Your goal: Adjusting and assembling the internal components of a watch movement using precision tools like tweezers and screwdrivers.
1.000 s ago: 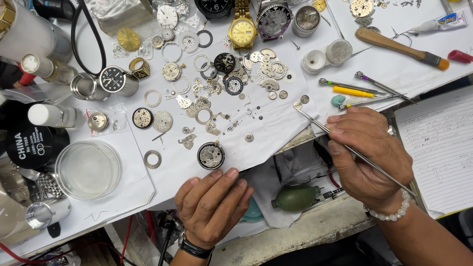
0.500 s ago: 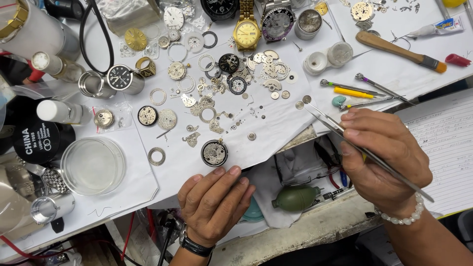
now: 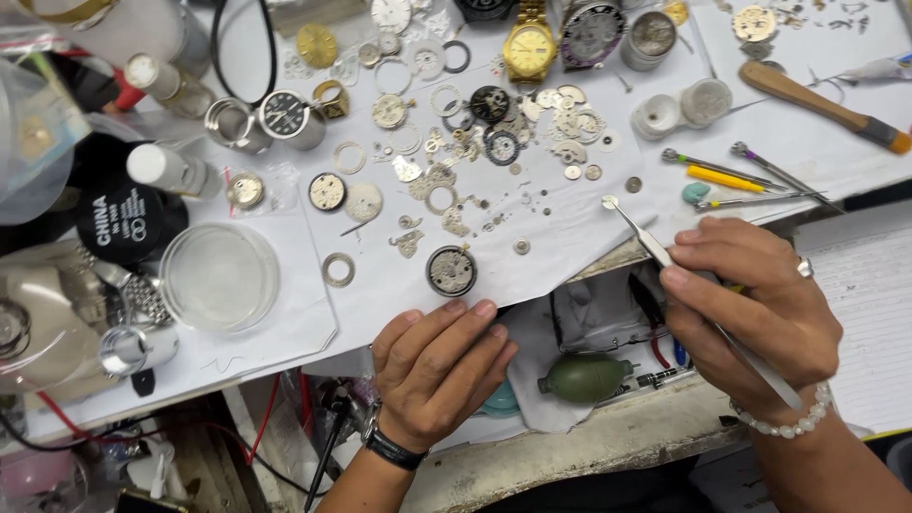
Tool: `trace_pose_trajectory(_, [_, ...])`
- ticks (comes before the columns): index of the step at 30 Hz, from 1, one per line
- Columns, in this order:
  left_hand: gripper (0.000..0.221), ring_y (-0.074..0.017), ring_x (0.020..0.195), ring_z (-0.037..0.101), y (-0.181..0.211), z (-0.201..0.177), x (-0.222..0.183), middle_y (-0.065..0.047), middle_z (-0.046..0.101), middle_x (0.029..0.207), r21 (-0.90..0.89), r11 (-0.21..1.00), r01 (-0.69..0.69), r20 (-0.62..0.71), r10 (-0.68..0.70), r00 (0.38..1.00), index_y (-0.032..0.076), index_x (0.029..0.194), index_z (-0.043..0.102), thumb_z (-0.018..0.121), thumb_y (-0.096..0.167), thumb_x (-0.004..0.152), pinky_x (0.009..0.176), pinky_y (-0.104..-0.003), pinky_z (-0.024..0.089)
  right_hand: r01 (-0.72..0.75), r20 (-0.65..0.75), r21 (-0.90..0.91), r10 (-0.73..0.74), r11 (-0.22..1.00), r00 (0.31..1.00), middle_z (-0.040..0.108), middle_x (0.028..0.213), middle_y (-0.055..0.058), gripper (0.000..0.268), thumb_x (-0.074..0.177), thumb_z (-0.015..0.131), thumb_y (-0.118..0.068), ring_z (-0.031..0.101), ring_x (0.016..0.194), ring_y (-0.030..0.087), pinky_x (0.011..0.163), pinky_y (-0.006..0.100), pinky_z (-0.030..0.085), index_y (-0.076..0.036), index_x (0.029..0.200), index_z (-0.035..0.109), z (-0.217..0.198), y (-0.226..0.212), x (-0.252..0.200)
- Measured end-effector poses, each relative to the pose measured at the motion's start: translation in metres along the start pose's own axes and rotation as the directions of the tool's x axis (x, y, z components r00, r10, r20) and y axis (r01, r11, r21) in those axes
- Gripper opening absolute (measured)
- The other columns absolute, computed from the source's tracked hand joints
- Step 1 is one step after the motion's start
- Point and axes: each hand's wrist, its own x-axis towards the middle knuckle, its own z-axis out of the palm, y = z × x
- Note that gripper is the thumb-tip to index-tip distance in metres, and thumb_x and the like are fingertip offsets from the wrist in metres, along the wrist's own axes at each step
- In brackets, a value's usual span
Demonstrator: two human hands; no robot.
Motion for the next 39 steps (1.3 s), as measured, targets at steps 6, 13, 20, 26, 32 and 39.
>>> trace_pose_trajectory(6, [0.008,-0.0154,0.107,0.070,-0.001,-0.003,0.002,0.002,0.072,0.120,0.013,1.000,0.000,-0.008,0.000,1.000,0.021,0.103,0.077,0.080,0.025,0.097,0.106,-0.034,0.043,0.067,0.066,0.047,-0.070,0.997,0.995,0.065,0.109,0.027,0.019,0.093,0.069,0.008,0.068,0.104,0.039,0.100,0.054,0.064,0.005,0.111,0.066,0.013,-0.022,0.006])
trace_pose_trajectory(13, [0.008,-0.0158,0.107,0.071,-0.003,-0.004,0.000,0.001,0.072,0.121,0.011,1.000,-0.015,-0.011,0.015,1.000,0.020,0.103,0.077,0.077,0.026,0.099,0.108,-0.034,0.042,0.025,-0.067,0.035,-0.022,0.999,0.997,0.066,0.104,0.028,0.014,0.096,0.067,-0.001,0.072,0.099,0.041,0.097,0.054,0.065,0.007,0.105,0.060,0.031,-0.022,-0.008])
trace_pose_trajectory(20, [0.009,-0.0155,0.106,0.071,-0.003,-0.001,0.000,0.001,0.073,0.119,0.019,1.000,-0.016,-0.015,0.016,1.000,0.020,0.105,0.077,0.078,0.027,0.099,0.108,-0.034,0.042,-0.015,-0.097,0.072,0.022,0.997,0.995,0.072,0.097,0.025,0.004,0.095,0.066,0.004,0.075,0.093,0.039,0.094,0.050,0.058,0.005,0.098,0.063,0.037,-0.018,0.003])
trace_pose_trajectory(26, [0.009,-0.0148,0.104,0.071,-0.003,0.002,-0.003,0.002,0.073,0.118,0.020,1.000,-0.013,-0.012,0.013,1.000,0.020,0.103,0.077,0.078,0.027,0.098,0.108,-0.034,0.042,-0.018,-0.103,0.034,0.021,0.999,0.994,0.073,0.095,0.023,0.004,0.097,0.067,0.003,0.076,0.091,0.039,0.094,0.048,0.054,0.003,0.100,0.064,0.042,-0.016,0.002])
trace_pose_trajectory(32, [0.010,-0.0151,0.104,0.071,-0.004,0.004,-0.005,0.002,0.073,0.118,0.022,1.000,-0.016,-0.014,0.016,1.000,0.020,0.104,0.078,0.079,0.028,0.098,0.107,-0.034,0.042,-0.007,-0.104,0.008,0.008,1.000,0.995,0.072,0.093,0.023,0.004,0.098,0.065,0.002,0.075,0.089,0.040,0.092,0.048,0.054,0.004,0.100,0.063,0.045,-0.015,0.001])
trace_pose_trajectory(39, [0.012,-0.0148,0.105,0.070,-0.004,0.003,-0.006,0.002,0.073,0.119,0.029,0.999,-0.014,-0.001,0.014,1.000,0.020,0.105,0.077,0.079,0.029,0.098,0.108,-0.034,0.042,-0.001,-0.123,-0.005,0.000,1.000,0.992,0.073,0.093,0.022,0.003,0.098,0.065,0.001,0.075,0.089,0.039,0.092,0.049,0.054,0.003,0.099,0.063,0.047,-0.014,-0.001])
